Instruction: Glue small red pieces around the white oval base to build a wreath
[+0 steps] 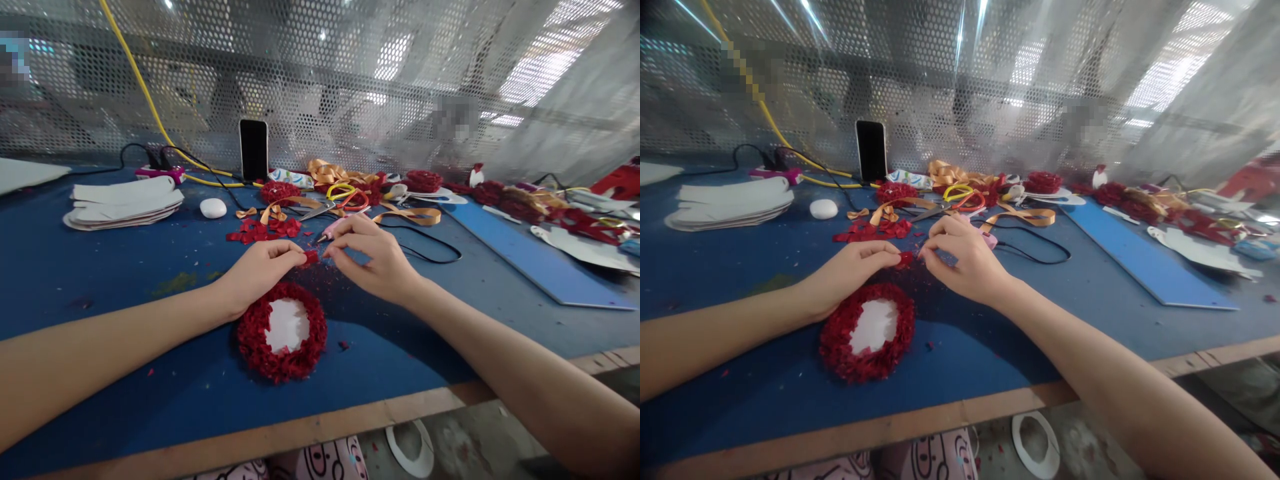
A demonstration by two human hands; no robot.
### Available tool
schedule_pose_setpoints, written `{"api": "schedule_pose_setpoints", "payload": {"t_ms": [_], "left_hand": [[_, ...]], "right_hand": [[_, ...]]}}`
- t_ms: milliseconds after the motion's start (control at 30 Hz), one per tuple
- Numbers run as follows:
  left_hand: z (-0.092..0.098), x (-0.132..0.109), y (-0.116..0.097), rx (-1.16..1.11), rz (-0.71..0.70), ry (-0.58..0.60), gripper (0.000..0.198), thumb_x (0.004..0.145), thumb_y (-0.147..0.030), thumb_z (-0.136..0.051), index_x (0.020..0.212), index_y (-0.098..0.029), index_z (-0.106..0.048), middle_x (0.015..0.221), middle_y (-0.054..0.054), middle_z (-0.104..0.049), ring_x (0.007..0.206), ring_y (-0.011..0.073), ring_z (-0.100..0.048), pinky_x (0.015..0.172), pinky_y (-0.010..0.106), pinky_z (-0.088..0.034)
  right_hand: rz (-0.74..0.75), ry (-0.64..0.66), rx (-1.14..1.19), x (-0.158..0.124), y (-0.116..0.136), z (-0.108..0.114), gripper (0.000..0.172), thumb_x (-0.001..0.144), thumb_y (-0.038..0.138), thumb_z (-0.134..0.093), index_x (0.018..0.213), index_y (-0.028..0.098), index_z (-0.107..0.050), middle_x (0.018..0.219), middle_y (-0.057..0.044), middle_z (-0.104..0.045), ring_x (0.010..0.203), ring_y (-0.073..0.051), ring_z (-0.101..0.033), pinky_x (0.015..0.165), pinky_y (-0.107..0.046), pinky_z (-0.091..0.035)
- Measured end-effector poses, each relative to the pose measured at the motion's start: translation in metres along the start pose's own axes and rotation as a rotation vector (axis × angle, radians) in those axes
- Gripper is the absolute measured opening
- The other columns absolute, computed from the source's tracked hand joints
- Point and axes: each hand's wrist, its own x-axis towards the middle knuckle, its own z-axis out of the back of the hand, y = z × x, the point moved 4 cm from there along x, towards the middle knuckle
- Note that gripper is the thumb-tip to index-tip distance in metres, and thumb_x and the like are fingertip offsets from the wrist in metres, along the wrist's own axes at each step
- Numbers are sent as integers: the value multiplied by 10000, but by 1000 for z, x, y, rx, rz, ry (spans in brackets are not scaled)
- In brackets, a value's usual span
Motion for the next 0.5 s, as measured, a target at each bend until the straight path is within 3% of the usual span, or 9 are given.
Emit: {"api": "schedule_pose_setpoints", "payload": {"t_ms": [500], "left_hand": [[0, -1, 0, 1, -23, 24, 174, 766, -356, -671, 702, -205, -727, 744, 1, -684, 739, 172, -583, 734, 285, -426]], "right_hand": [[-95, -38, 164, 1, -1, -6, 82, 846, 288, -729, 902, 255, -780, 862, -44, -628, 916, -207, -607, 861, -417, -516]]}}
